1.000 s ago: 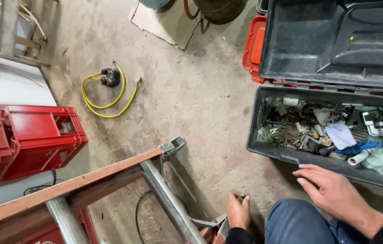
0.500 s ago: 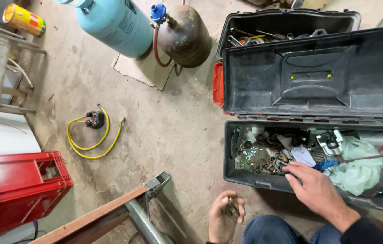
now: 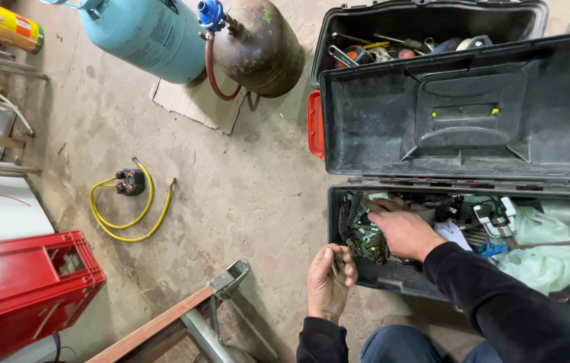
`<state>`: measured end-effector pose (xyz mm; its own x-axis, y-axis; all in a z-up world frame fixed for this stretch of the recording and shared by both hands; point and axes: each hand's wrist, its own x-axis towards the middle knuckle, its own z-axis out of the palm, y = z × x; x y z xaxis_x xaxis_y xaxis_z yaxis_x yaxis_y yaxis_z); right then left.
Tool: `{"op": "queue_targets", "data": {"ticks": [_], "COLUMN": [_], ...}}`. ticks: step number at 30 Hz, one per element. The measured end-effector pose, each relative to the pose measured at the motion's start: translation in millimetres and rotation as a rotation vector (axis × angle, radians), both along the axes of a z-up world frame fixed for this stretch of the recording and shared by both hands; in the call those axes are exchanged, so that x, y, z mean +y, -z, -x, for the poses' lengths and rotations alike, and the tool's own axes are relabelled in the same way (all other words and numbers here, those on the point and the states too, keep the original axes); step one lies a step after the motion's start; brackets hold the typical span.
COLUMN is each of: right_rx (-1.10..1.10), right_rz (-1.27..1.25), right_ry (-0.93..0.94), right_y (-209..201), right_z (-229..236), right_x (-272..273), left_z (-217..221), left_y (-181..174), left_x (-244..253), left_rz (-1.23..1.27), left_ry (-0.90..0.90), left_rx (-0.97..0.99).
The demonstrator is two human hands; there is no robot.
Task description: Searching through a toolbox for specific hardware components and inspecting them.
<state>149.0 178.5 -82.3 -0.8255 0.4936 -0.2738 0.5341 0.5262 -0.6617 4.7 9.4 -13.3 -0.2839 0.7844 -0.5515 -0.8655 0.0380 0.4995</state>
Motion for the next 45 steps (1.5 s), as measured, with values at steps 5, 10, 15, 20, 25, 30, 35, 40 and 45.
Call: {"op": "queue_targets", "data": {"ticks": [5,10,15,20,25,30,35,40,45], "right_rx": [0.03,-0.23,0.379,0.168,-0.043,-0.101,-0.178,0.027,0.264], "right_rz": [-0.134,0.056,-0.246,-0.211,-0.04,-0.167,-0.298,-0.266,-0.027], "right_ry": [-0.134,-0.163,0.055,-0.061,-0.128,0.141,0.184,0.158,0.326], "right_y": [-9.5,-24.2,-39.9,-26.2,-18.6,-30.5,-50.4,-22.2,-22.4], "right_z": [-16.2,-4.0,28.6,3.7,-36.7,-34.4,-20.4,-24.4,-39.9], "right_x": [-19.5,-27.0,-8.8,-24.2,-34.6,-19.9,-14.2,-21.6,-34.1], "left_z": [1.6,1.7,-0.1,-1.8,-0.7,1.0,1.6,2.9,2.4], "left_y": [-0.9,1.5,2.6,-3.5,-5.7,-1.2,1.4,1.4,1.6], "left_x": [2.9,4.1,3.6,5.8,4.2,1.5,1.3,1.0,-0.6], "left_rz": [0.055,0.041,0.021,0.044,0.022,-0.042,-0.046,-0.048,-0.037], "left_ry": [-0.027,-0.011,0.009,-0.001,0.007,0.024,0.021,0.022,0.019], "left_rx": [-0.017,-0.03,0.017,0.018,0.029,0.011,-0.001,0.005,-0.007]}}
